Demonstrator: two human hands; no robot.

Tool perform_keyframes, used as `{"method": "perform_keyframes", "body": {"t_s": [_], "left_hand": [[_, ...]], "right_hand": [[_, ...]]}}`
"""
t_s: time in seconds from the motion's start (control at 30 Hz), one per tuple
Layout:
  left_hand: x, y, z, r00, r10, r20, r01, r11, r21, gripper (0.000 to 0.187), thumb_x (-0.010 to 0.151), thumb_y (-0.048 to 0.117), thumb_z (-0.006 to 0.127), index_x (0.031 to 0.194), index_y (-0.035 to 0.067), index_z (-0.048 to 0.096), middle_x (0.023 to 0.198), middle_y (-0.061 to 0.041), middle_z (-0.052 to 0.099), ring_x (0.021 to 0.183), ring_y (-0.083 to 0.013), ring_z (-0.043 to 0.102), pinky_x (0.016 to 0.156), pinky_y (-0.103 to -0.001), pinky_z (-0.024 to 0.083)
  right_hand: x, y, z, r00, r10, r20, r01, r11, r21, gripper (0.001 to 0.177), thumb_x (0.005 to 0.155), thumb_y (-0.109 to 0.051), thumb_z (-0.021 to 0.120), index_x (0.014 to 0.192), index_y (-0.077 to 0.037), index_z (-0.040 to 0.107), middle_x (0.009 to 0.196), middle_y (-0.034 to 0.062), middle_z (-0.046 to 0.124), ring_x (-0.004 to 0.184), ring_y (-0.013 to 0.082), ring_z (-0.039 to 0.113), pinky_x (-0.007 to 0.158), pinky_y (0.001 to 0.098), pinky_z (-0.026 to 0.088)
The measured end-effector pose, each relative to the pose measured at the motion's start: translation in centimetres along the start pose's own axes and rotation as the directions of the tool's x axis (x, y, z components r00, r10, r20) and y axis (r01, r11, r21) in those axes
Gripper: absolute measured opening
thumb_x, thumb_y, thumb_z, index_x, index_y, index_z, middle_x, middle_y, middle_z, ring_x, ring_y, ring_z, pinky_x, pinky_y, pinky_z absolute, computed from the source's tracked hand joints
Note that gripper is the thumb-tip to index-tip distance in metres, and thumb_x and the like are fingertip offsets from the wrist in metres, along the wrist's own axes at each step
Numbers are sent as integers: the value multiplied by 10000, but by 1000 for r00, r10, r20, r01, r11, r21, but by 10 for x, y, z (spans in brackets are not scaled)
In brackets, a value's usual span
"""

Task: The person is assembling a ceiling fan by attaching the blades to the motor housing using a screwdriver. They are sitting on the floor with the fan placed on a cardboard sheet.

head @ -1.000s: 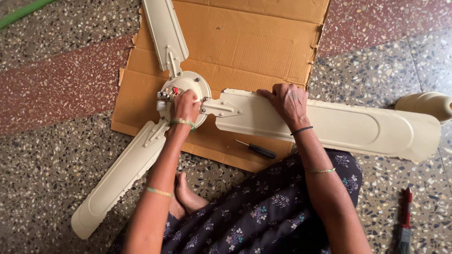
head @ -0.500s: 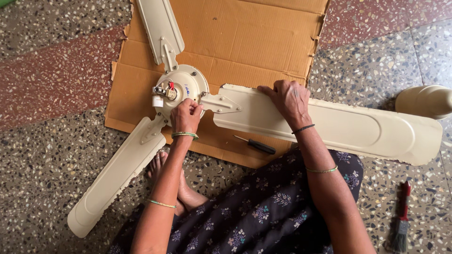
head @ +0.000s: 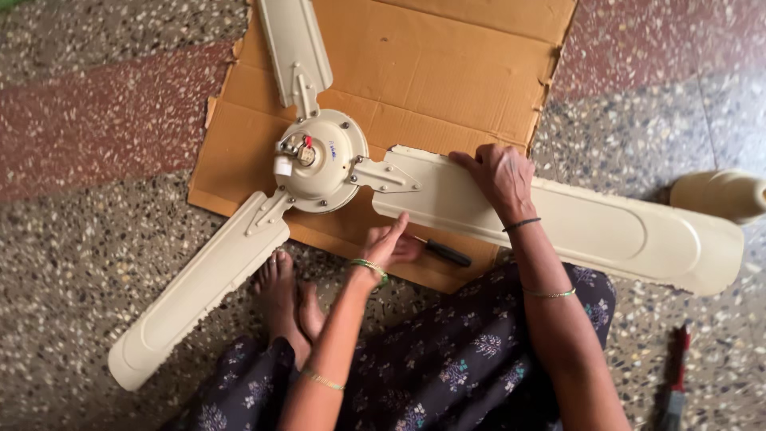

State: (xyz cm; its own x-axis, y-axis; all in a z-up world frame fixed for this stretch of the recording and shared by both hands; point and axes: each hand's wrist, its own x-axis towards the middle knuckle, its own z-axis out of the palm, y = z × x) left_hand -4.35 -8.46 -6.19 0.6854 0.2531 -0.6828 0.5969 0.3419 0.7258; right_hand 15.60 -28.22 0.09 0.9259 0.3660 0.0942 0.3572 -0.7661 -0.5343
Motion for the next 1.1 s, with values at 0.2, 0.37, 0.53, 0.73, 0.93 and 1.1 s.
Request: {"method": "perform_keyframes", "body": {"t_s": [0.2, 0.37, 0.53, 0.73, 0.93, 1.1], "left_hand": [[78, -50, 41, 956, 289, -49, -212, 563, -799, 742, 938, 639, 575, 1414, 75, 495, 1282, -92, 662, 1066, -245, 681, 814, -398, 613], [90, -50, 52, 957, 232, -174, -272, 516, -812, 675, 1004, 591, 584, 1381, 36, 509, 1213, -133, 660, 984, -265, 668, 685, -381, 577], [87, -49, 63, 953, 220, -209, -290, 461, -839, 626, 983, 549, 579, 1359, 52, 527, 1254, -115, 654, 1041, -242, 692, 720, -361, 627], [80, -43, 67, 968, 142, -208, -250, 462, -851, 642, 956, 548, 615, 1336, 39, 526, 1243, -120, 657, 1039, -256, 697, 729, -378, 640], [100, -38, 90, 962, 124, -243, -272, 396, -877, 622, 923, 545, 641, 1299, 56, 558, 1166, -111, 694, 994, -248, 725, 721, -396, 662], [109, -47, 100, 953, 154, -262, -303, 438, -846, 590, 951, 562, 632, 1236, 47, 608, 1062, -102, 718, 875, -232, 741, 641, -386, 646]], "right_hand": [[-3, -8, -3, 1000, 2, -25, -3, 999, -49, 600, 901, -622, 742, 669, -69, 721, 610, 167, 650, 560, 347, 642, 507, 470, 484], [-44, -22, -32, 870, -315, -379, 305, 948, -89, 381, 923, -418, 750, 944, -48, 664, 862, 134, 682, 749, 323, 669, 648, 446, 534], [-140, -34, -39, 813, -330, 479, 576, 570, -585, 20, 1001, -123, 651, 996, -107, 663, 974, 93, 682, 812, 266, 692, 642, 424, 561], [-170, -35, 5, 881, -367, 298, 384, 923, 3, 414, 799, -114, 652, 1212, -97, 658, 1211, 307, 589, 858, 464, 676, 723, 507, 584], [-145, -21, 35, 850, -217, 480, 270, 962, -42, 416, 834, -243, 724, 1189, -76, 586, 1109, 273, 574, 933, 464, 649, 770, 535, 563], [-163, -18, 37, 857, -358, 370, 423, 899, -112, 403, 802, -107, 709, 1187, -66, 596, 999, 231, 620, 939, 463, 627, 771, 547, 538]]}}
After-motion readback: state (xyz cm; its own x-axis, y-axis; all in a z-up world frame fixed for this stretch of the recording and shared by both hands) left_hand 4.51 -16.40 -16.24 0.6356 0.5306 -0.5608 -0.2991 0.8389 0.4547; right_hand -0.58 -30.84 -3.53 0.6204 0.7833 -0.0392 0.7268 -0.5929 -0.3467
